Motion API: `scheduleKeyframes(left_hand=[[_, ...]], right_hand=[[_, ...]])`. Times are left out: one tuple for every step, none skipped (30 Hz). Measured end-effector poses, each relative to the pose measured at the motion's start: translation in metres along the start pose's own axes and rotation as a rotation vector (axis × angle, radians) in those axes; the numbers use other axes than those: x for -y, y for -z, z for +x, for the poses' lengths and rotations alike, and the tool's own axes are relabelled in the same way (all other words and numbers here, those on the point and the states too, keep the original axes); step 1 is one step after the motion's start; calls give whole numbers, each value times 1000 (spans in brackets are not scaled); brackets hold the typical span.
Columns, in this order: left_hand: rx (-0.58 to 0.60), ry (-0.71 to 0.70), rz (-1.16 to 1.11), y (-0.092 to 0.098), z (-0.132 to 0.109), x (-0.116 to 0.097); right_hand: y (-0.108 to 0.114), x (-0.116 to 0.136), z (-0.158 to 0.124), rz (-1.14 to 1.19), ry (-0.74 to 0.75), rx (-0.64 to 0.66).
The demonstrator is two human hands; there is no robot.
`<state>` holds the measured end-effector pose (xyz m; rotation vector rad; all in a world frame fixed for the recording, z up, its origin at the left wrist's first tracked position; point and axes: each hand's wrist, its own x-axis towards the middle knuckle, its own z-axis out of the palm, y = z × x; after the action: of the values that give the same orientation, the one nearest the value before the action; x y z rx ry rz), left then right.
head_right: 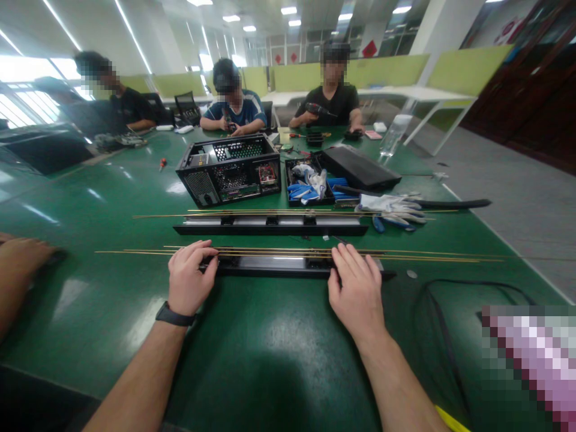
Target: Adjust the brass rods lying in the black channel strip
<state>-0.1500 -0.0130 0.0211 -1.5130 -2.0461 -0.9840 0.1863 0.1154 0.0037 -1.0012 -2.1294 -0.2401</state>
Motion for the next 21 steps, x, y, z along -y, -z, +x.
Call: scheduleKeyframes(left_hand=[[7,-11,-6,0,0,-1],[12,-17,-6,0,0,-2],[11,-15,0,0,0,-1],[5,-5,11,0,0,-1],[-4,8,23,1,0,1],[-11,21,34,1,0,2],[-16,29,39,1,0,3],[-17,28,36,1,0,4],[-15,20,28,0,0,4],[-10,7,16,-1,0,3],[-3,-6,4,-2,0,2],[5,-18,-8,-3,-1,1],[13,-26,-16,-4,-1,-1],[20,-29,-20,-5,-2,-3],[28,-30,-22,-6,-2,-5],[36,-28,-23,-7,-3,-7],[42,-24,-23,-8,-3,-9],[44,-19,-25,-9,-3,-11],[44,-14,-27,-9,-3,-12],[43,-11,-31,-10,-3,-13],[42,-9,-34,-11,-3,-13]], right_hand=[[0,0,0,1,2,0],[0,0,0,3,2,1],[-1,-1,0,5,0,1],[-1,-1,-1,8,-2,2],[-1,-1,-1,12,-6,5],[-1,-2,-1,17,-11,9],[-2,-2,-2,21,-15,12],[-2,-2,-2,23,-19,13],[-2,-2,-2,23,-21,12],[-2,-1,-2,21,-23,11],[-3,-1,-2,17,-23,6],[-3,0,-2,14,-21,2],[-3,0,-2,11,-22,1],[-3,0,-2,11,-21,1],[-3,1,-2,12,-21,1],[-3,1,-2,12,-19,0],[-3,1,-1,13,-18,-2],[-3,1,-1,13,-15,-4],[-3,1,-1,12,-12,-8],[-4,0,-1,11,-9,-11],[-4,0,-2,10,-8,-12]])
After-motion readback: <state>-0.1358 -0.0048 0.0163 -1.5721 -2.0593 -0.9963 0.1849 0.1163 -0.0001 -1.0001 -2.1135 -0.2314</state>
